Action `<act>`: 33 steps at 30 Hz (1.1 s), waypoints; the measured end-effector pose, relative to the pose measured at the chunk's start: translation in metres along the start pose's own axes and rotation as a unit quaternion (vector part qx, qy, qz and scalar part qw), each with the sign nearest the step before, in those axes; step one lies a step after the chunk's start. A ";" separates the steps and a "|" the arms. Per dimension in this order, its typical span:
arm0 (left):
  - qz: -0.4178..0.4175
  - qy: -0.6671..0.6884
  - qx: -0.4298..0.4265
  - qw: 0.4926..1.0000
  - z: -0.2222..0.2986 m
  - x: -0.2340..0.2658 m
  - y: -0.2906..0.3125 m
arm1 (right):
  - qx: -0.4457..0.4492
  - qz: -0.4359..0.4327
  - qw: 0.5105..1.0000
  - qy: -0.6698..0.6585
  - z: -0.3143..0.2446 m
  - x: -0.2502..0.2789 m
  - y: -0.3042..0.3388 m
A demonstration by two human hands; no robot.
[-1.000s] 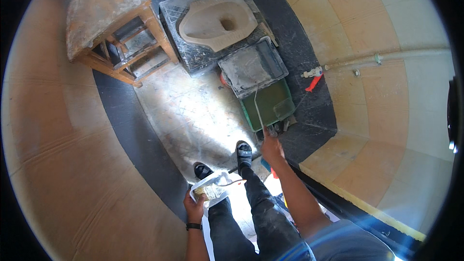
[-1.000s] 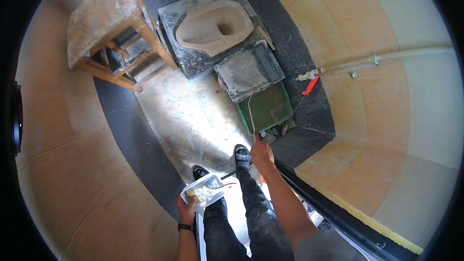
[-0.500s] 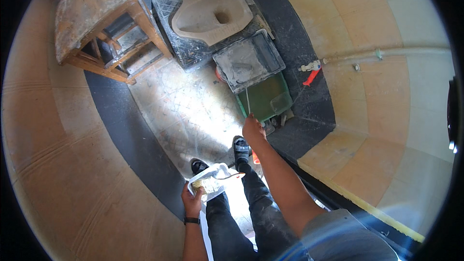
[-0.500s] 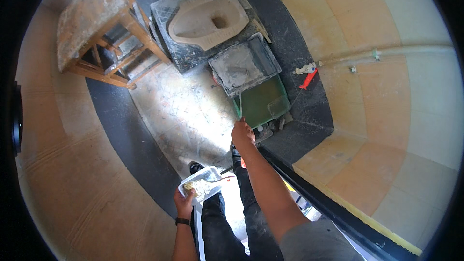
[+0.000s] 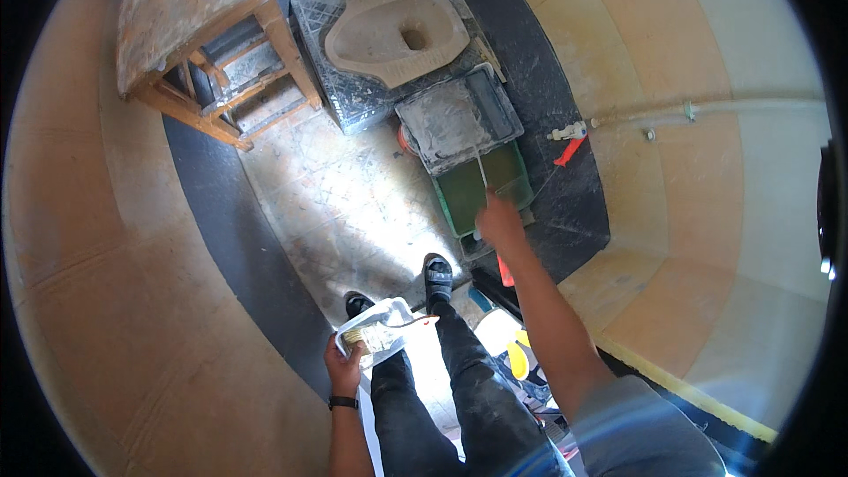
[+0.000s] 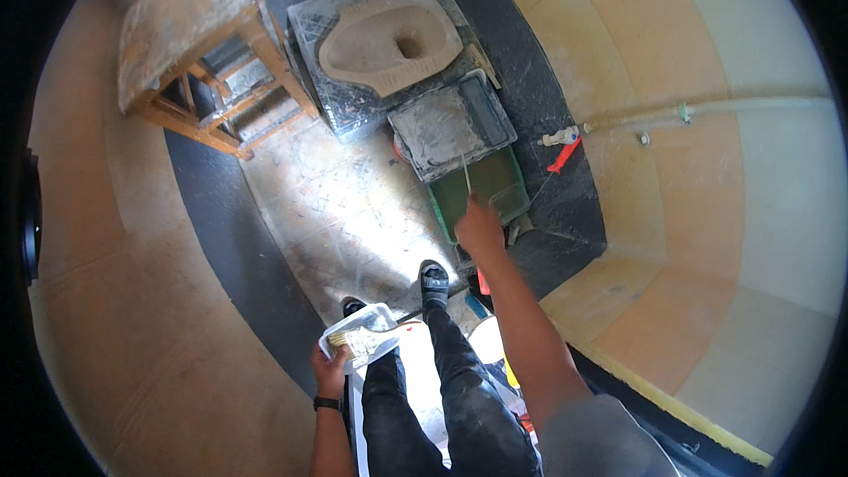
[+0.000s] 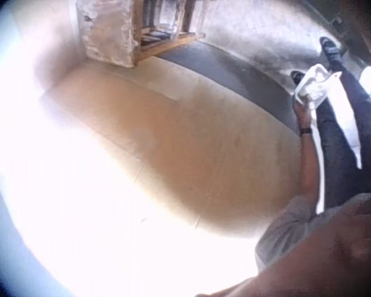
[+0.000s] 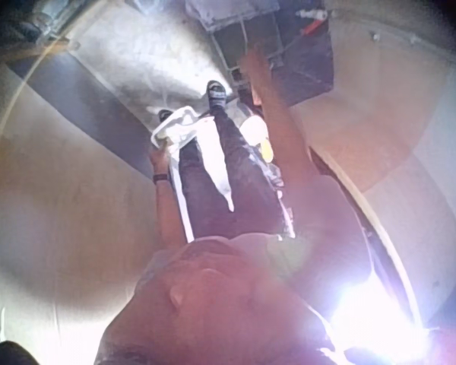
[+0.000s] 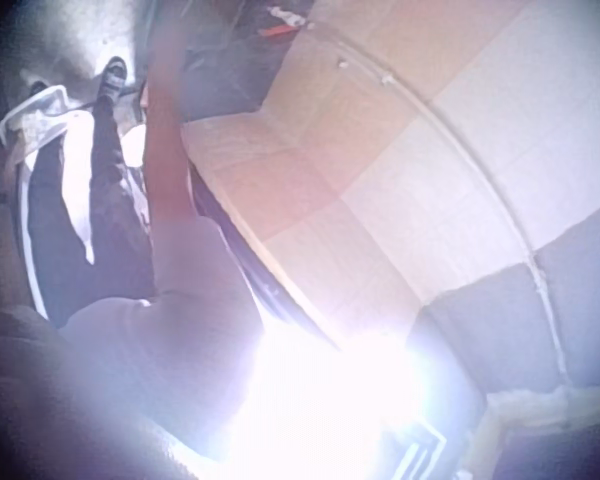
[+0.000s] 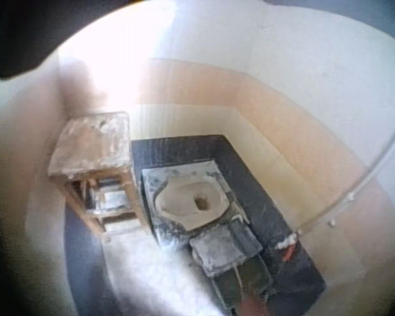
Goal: The person cleans a paint tray and brush using water from a tap, then places the brush in a plastic container.
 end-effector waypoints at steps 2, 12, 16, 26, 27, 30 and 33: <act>-0.006 0.003 0.003 1.000 -0.005 -0.004 -0.001 | -0.019 0.030 0.999 0.040 0.012 -0.003 0.040; -0.034 -0.046 -0.010 0.998 -0.025 -0.011 -0.013 | -0.085 -0.106 0.989 0.063 0.008 -0.067 0.050; -0.038 0.002 -0.009 0.999 -0.020 -0.020 -0.021 | -0.066 -0.055 0.995 0.059 0.001 -0.062 0.023; -0.027 -0.021 -0.001 0.999 0.002 -0.030 -0.034 | 0.009 -0.008 1.000 0.019 0.005 -0.037 -0.060; -0.041 -0.017 -0.003 0.999 0.003 -0.032 -0.034 | 0.008 -0.005 1.000 0.019 0.010 -0.035 -0.061; -0.051 -0.032 -0.014 0.998 0.007 -0.035 -0.032 | 0.014 0.034 0.999 0.032 0.019 -0.018 -0.058; -0.034 -0.041 -0.018 0.998 0.008 -0.027 -0.029 | 0.025 0.091 0.995 -0.010 0.020 -0.001 -0.013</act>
Point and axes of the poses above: each hand's wrist, its own y-axis away from the middle knuckle, its own x-axis out of the back of the hand, z = x × y, the point moved 6 cm from there along -y, towards the middle knuckle, and after that the axes turned 2 degrees about x, right-handed, at the moved point
